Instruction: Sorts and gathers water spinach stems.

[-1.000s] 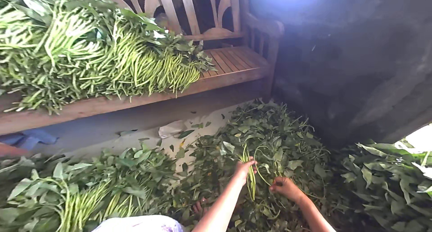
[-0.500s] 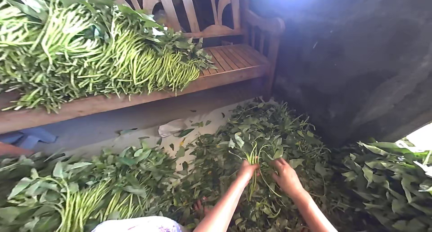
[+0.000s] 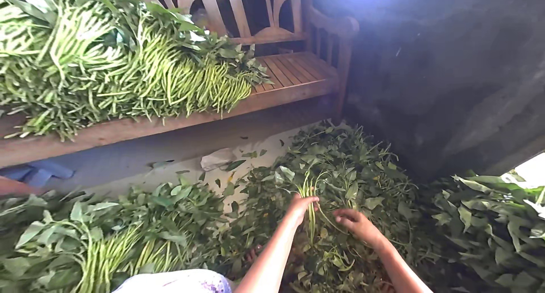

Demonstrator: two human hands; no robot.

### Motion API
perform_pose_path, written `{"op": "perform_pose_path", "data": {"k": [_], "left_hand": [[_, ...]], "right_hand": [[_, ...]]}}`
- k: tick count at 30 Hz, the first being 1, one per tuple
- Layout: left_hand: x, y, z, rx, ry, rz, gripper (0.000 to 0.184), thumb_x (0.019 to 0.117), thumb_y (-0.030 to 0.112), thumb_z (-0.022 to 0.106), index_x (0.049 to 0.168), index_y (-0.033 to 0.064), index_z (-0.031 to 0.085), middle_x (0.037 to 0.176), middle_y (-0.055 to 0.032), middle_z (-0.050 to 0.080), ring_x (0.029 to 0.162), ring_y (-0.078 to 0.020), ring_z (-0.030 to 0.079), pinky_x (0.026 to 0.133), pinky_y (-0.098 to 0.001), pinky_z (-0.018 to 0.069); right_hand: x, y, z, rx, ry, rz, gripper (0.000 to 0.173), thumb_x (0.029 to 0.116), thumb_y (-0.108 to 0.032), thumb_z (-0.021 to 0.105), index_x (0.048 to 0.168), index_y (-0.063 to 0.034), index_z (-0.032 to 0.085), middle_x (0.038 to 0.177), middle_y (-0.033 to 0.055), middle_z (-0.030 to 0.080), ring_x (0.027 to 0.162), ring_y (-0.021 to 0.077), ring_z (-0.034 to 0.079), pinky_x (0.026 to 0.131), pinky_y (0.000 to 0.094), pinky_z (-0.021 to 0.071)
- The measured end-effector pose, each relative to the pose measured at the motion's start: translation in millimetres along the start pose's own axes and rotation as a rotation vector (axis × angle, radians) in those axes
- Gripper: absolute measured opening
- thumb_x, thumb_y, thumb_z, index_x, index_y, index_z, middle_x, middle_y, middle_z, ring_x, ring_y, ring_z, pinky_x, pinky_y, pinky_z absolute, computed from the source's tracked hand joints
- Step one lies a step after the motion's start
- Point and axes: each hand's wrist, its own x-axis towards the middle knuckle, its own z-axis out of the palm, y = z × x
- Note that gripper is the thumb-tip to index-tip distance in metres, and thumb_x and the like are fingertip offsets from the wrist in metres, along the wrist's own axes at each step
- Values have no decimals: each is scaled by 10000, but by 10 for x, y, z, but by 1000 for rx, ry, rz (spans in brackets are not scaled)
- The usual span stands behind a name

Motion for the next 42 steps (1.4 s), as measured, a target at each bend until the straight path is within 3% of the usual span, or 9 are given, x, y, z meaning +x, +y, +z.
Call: {"op": "perform_pose_path", "data": {"k": [3,8,11,16,23,30,33,37,42], "left_hand": [[-12,16,-12,-51,-45,-20,424,925,-39,690,1330,-20,564,895,-153,690,687,-201,673,657,-329,595],[89,-20,-227,-174,75,-41,395,913,-73,671,1294,-23,581,904,-166,675,686,-214,658,658,-343,587],[221,-120,-410,-244,208,-41,375,922,-68,656,1287,-27,581,900,-160,666,668,-206,647,628,-336,580],[337,-179,-693,-396,260,-105,351,981,-5,598,1326,-15,536,1004,-198,663,795,-265,690,716,-401,608],[82,-40,-372,-466,34,-262,226,1032,56,537,1231,-37,591,918,-134,664,771,-204,694,729,-320,614],[118,7,-345,-591,24,-45,264,1034,42,513,1289,24,582,918,-102,660,760,-185,684,733,-327,608],[107,-52,-285,-637,-12,-54,270,1049,44,482,1305,29,567,1021,-119,699,798,-187,702,748,-323,605],[-3,-10,-181,-623,-91,-116,289,1046,50,474,1307,11,592,968,-121,698,795,-200,710,751,-335,614],[-45,120,-245,-649,-93,-57,307,1035,48,487,1319,31,603,919,-109,690,753,-184,700,713,-312,611]], "right_hand": [[3,-3,196,125,-119,42,354,981,-318,695,1180,-26,714,1120,88,721,1030,140,670,964,375,536],[42,55,619,436,-26,56,292,1044,-309,577,888,-80,668,769,-69,622,554,-14,464,517,182,403],[52,68,633,229,-86,61,348,1056,-324,563,912,-26,669,757,-15,608,617,42,531,612,236,477],[-107,20,111,-239,-403,600,534,991,-453,653,1400,-114,602,1265,208,666,1049,378,688,924,600,547],[137,563,-260,-446,261,542,410,1000,-320,623,1306,-48,645,1316,216,645,1244,386,615,1053,589,483],[21,276,-439,-198,465,364,287,1009,-201,600,1208,-19,698,1163,188,710,1110,326,676,997,537,520],[-135,59,-651,149,504,237,205,1033,-161,576,1114,-11,690,978,116,706,847,195,663,773,378,553],[-197,-25,-548,-336,392,465,329,987,-259,617,1226,-47,697,1191,189,704,1144,348,666,1005,575,506],[-196,-123,-417,194,477,88,208,1028,-144,594,1163,-9,676,1041,89,729,921,155,684,822,338,558]]}}
